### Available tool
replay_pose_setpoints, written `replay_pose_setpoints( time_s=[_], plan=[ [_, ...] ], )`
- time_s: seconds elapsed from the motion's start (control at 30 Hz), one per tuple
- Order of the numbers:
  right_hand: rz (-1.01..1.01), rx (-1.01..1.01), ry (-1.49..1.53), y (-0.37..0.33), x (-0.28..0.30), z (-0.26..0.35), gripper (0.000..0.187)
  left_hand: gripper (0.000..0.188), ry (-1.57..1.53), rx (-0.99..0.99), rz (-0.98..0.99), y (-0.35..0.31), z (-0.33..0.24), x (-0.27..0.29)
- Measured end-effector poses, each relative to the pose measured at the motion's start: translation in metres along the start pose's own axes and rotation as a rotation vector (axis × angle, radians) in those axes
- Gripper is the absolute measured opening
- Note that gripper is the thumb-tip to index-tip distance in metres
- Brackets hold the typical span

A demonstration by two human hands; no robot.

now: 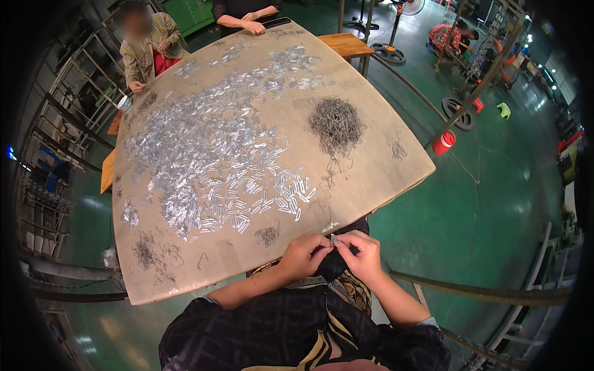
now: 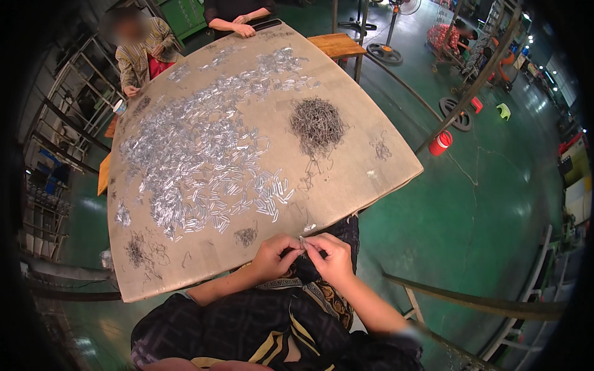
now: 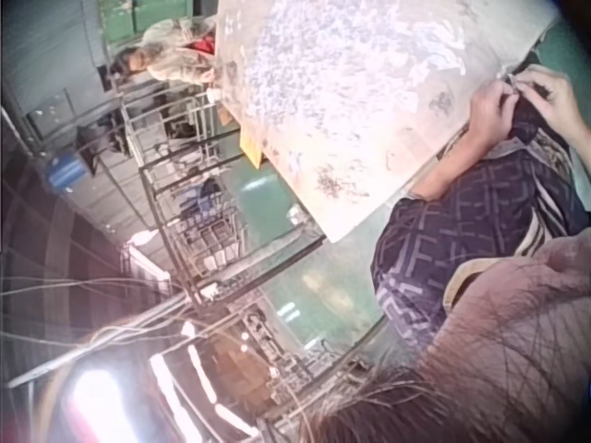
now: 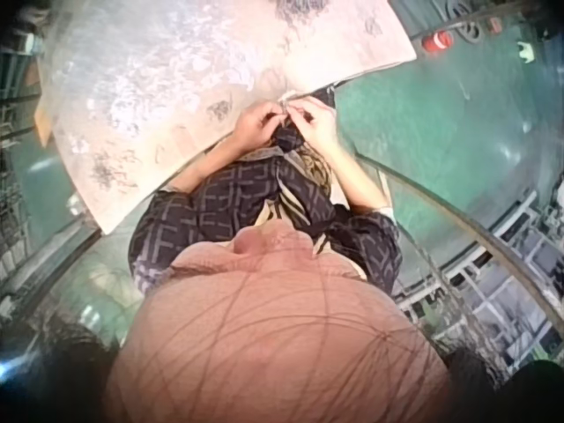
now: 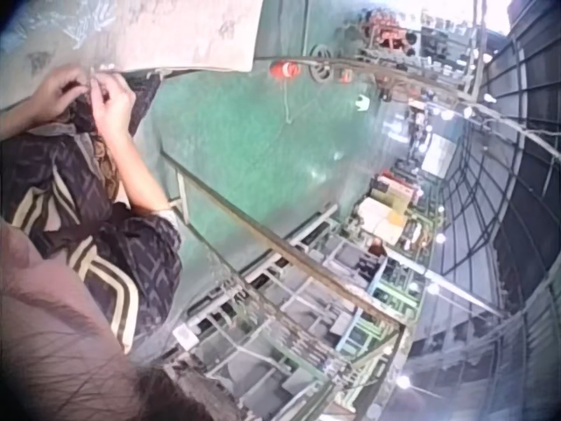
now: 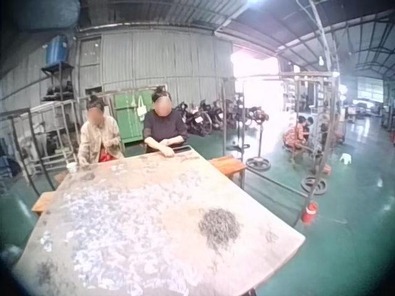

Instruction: The person sits at a table with others and repeatedly picks up small white plastic pieces and dark wire-like items, then joins them together by hand. The assembled units are placed back on the table surface.

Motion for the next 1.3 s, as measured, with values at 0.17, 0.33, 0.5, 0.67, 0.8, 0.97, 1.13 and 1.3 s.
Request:
replay_pose_setpoints(
  time_s=[0.17,0.33,0.5,0.67,0.8,0.97,1.13,1.3],
  plan=[
    [-0.031,-0.036,0.031,-0.005,0.000,-0.007,0.012,0.012,-0.012,0.027,0.023,0.001,0.002,-0.001],
    [-0.067,-0.123,0.114,-0.012,-0.001,-0.020,0.010,0.013,0.001,0.002,0.036,0.002,0.008,-0.003],
    [-0.109,-0.362,0.373,-0.023,-0.009,-0.038,0.006,0.013,-0.070,0.121,0.116,0.003,0.015,-0.006],
    [-0.063,-0.168,0.183,-0.015,-0.002,-0.025,0.009,0.014,-0.043,0.097,0.146,0.008,0.010,-0.001],
    [-0.039,-0.043,0.056,-0.007,0.005,-0.009,0.011,0.015,0.107,-0.002,0.103,0.026,0.007,0.015],
    [-0.065,0.018,0.006,-0.005,0.007,-0.005,0.011,0.010,0.561,-0.315,-0.106,0.085,0.022,0.017],
    [-0.074,0.016,-0.043,-0.007,0.008,-0.004,0.010,0.011,0.966,-0.518,0.010,0.113,0.035,-0.018],
    [-0.087,-0.010,-0.060,-0.008,0.009,-0.009,0.009,0.012,1.124,-0.513,0.149,0.126,0.039,-0.038]
  ],
)
Point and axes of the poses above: each hand's wrist, its own y-axis towards the middle knuckle, its own x-axis out of the back of the hand, z = x × y, the point moved 8 cm from there along y, towards the middle knuckle, and after that the axes turned 14 degrees about x, right-handed, at the moved point
